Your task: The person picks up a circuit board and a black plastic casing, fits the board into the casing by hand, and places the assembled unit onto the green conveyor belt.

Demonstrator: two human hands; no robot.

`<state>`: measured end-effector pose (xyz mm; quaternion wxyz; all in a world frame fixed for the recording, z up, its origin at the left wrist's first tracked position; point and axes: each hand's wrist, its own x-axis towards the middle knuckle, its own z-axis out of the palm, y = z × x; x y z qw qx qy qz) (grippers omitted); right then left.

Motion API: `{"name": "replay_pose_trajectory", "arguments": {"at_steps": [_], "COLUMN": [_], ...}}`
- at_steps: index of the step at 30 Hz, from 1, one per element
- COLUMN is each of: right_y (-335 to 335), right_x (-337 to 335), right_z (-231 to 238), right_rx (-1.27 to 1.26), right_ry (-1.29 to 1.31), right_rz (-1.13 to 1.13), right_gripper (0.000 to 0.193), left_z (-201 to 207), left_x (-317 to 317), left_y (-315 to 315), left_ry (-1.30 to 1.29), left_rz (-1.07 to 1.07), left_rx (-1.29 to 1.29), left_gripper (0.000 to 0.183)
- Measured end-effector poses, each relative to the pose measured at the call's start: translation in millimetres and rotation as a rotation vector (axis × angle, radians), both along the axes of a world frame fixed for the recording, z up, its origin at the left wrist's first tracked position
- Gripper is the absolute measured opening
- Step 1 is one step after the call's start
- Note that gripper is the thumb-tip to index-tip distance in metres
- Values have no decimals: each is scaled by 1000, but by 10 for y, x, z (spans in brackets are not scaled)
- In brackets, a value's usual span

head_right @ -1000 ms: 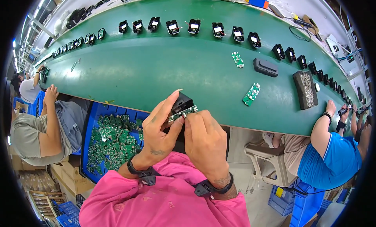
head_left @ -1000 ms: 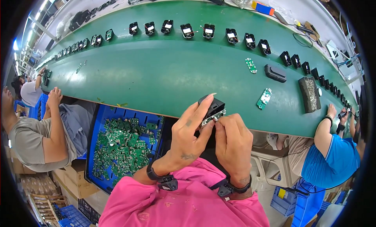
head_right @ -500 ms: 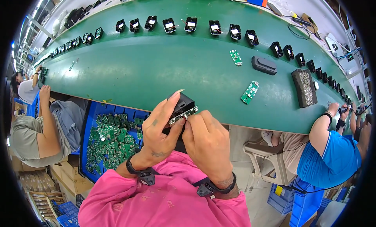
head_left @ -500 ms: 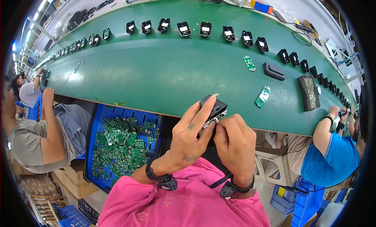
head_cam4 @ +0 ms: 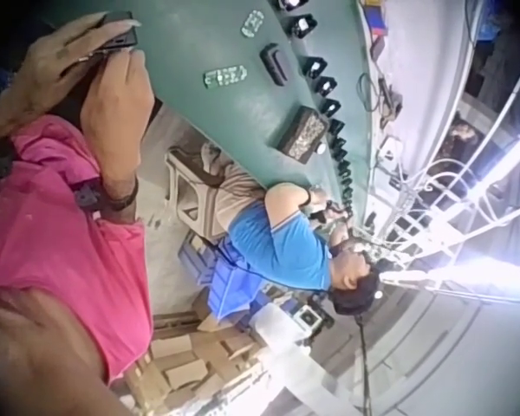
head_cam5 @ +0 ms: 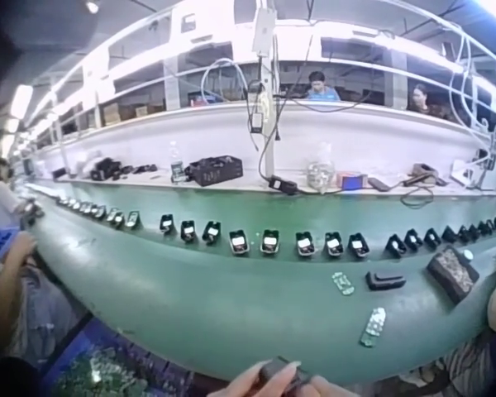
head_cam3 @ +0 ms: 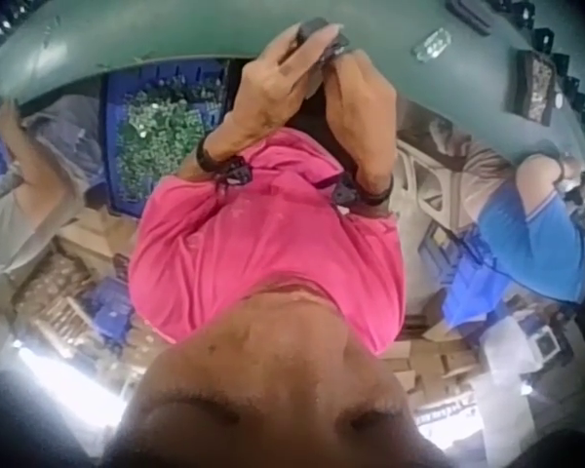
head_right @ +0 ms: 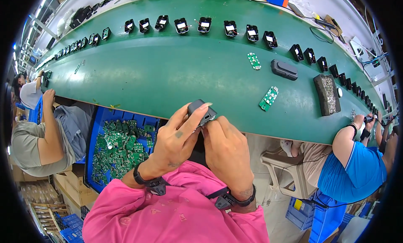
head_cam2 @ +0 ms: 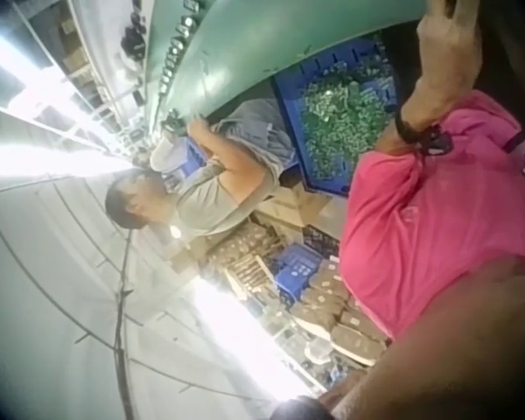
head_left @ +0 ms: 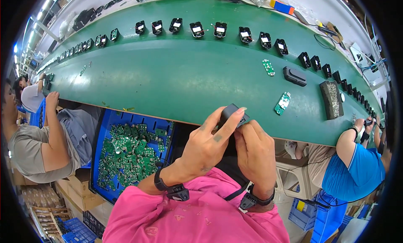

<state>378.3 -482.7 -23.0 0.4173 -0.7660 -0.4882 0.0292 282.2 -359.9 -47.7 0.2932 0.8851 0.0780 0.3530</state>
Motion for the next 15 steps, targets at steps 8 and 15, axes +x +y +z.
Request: {"name": "replay_pose_trajectory", "arguments": {"at_steps": [8, 15], "right_y": [84, 95], "right_x": [-7, 79], "right_z": [-163, -372], "right_rx": [54, 193], "right_ry": [26, 237], "right_rz": [-63, -180], "right_gripper": [7, 10], "left_z": [-29, -256], "left_x": [70, 34], "left_y": [-20, 181], "left_ry": [13, 87], "left_rz": [50, -121], "left_rx": [-34, -738], "left_gripper": [55, 50]}}
